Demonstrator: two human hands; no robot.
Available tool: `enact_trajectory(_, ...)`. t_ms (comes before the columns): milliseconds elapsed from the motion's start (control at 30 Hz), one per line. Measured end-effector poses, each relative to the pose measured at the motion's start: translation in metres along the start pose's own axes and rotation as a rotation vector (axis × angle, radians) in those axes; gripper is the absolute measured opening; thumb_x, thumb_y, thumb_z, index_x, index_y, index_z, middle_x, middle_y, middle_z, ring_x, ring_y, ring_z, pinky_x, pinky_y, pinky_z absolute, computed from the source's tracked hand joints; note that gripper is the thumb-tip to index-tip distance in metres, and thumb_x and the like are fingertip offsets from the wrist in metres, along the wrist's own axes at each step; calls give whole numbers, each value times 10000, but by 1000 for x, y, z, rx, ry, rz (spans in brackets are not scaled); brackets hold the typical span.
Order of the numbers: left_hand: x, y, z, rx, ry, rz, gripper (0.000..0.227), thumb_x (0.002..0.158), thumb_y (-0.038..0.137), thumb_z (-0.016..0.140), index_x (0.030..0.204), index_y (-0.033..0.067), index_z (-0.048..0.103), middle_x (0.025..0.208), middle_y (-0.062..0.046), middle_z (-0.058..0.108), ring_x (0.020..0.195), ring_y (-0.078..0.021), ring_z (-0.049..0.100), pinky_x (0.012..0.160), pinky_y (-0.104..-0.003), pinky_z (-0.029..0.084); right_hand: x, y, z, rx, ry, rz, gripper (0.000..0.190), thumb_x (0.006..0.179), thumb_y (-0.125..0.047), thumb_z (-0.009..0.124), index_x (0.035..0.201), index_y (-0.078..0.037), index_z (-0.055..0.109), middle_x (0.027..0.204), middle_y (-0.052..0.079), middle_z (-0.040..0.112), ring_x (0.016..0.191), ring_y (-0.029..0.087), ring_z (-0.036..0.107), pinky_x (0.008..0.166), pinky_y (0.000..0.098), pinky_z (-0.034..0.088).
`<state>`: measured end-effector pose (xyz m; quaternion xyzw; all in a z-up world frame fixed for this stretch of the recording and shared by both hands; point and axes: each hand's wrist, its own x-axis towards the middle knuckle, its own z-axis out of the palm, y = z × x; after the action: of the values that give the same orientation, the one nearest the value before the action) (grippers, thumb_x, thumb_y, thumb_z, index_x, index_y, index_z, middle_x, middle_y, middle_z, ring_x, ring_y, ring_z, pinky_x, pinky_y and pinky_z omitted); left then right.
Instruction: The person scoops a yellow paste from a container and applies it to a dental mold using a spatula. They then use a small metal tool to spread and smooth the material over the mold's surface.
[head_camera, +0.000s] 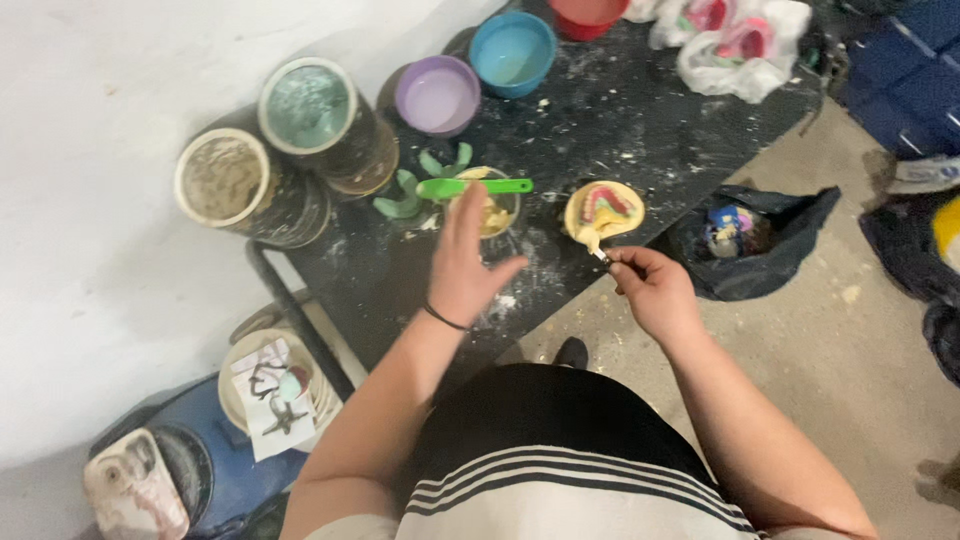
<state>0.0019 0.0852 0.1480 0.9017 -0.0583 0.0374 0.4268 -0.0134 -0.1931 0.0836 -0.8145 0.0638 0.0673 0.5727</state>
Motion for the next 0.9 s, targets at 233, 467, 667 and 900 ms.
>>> enact_trajectory(233, 40, -36, -13, 429, -73, 84, 1399, 588, 392, 1053, 1674, 146, 205, 1649, -265, 347, 1509, -447, 381, 1268, -597, 262, 56, -46, 75, -571, -136, -395, 270, 943, -166, 669, 1193, -159, 770, 1039, 126, 730, 1066, 382, 708, 876, 502, 579)
enact_trajectory(467, 63, -86, 34, 724, -54, 183, 1315, 726, 559, 862, 1697, 202, 51, 1526, -158, 486, 1427, -351, 453, 1243, -580, 162, 62, -27, 99, -1169, 135, -998, 156, 877, -212, 704, 1027, -220, 746, 881, 43, 590, 901, 280, 671, 667, 392, 559)
enact_trajectory(667, 61, -74, 28, 702, -35, 195, 1267, 719, 582, 851, 1689, 199, 131, 1481, -165, 540, 1400, -351, 479, 1233, -534, 193, 57, -37, 38, -967, -10, -693, 232, 894, -154, 678, 1091, -212, 786, 986, 77, 668, 941, 347, 699, 761, 447, 582)
enact_trajectory(900, 38, -18, 4, 545, -215, 68, 1190, 798, 551, 877, 1679, 176, 170, 1718, -228, 230, 1607, -412, 101, 1238, -683, -60, 31, 1, -47, -582, 79, -231, 247, 914, -191, 780, 1160, -196, 805, 1082, 106, 775, 1115, 361, 702, 954, 472, 545)
